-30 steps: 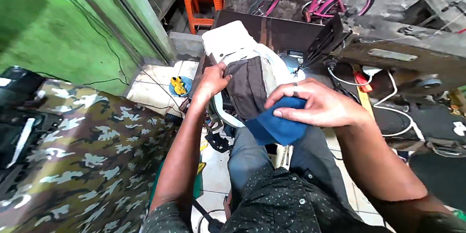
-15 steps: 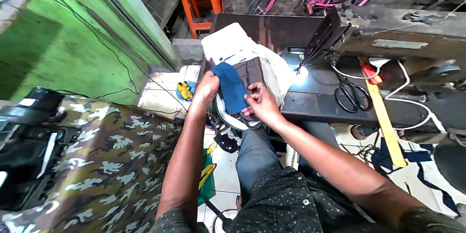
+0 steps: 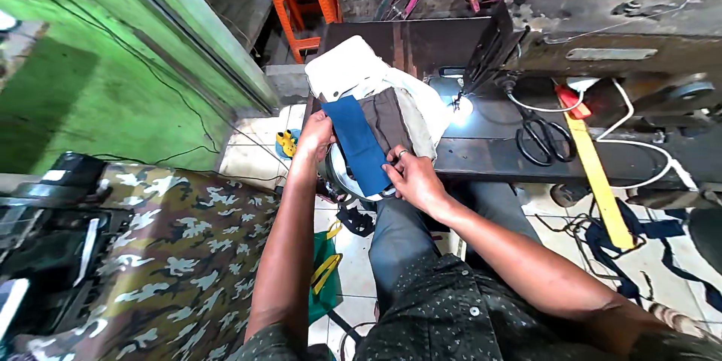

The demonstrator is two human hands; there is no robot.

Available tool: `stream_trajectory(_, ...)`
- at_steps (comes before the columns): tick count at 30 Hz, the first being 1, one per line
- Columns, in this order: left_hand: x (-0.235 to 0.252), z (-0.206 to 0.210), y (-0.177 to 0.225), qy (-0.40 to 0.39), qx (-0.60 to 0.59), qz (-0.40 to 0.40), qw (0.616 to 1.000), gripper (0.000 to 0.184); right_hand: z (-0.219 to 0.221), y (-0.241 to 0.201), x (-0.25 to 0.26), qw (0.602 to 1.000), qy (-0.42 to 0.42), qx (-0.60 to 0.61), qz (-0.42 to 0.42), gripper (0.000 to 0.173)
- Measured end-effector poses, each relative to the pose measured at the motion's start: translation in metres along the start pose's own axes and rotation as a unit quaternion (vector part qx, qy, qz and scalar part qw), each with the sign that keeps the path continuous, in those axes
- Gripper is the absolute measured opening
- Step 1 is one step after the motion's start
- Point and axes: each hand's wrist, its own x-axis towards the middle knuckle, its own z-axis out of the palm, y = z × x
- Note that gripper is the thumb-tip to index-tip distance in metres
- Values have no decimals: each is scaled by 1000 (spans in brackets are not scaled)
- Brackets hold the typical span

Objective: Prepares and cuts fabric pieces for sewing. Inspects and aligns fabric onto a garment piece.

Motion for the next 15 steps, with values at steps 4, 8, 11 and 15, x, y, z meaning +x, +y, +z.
stream_trajectory(4,0,1,1,15,-15,-14,1000,22,-1,3,-1,1000,-8,-22,6,26)
stream_trajectory(8,3,4,1,35,-57,-29,997,71,3,9,0,999,-6,-51,-7,30)
stream_trajectory(11,3,8,1,37,11,16,999,60,7,11,-1,997,5,-74,-23,31)
stream_trajectory(15,15,7,0,29,111,119,986,27,11,16,-8,988,0,-127,-88,39)
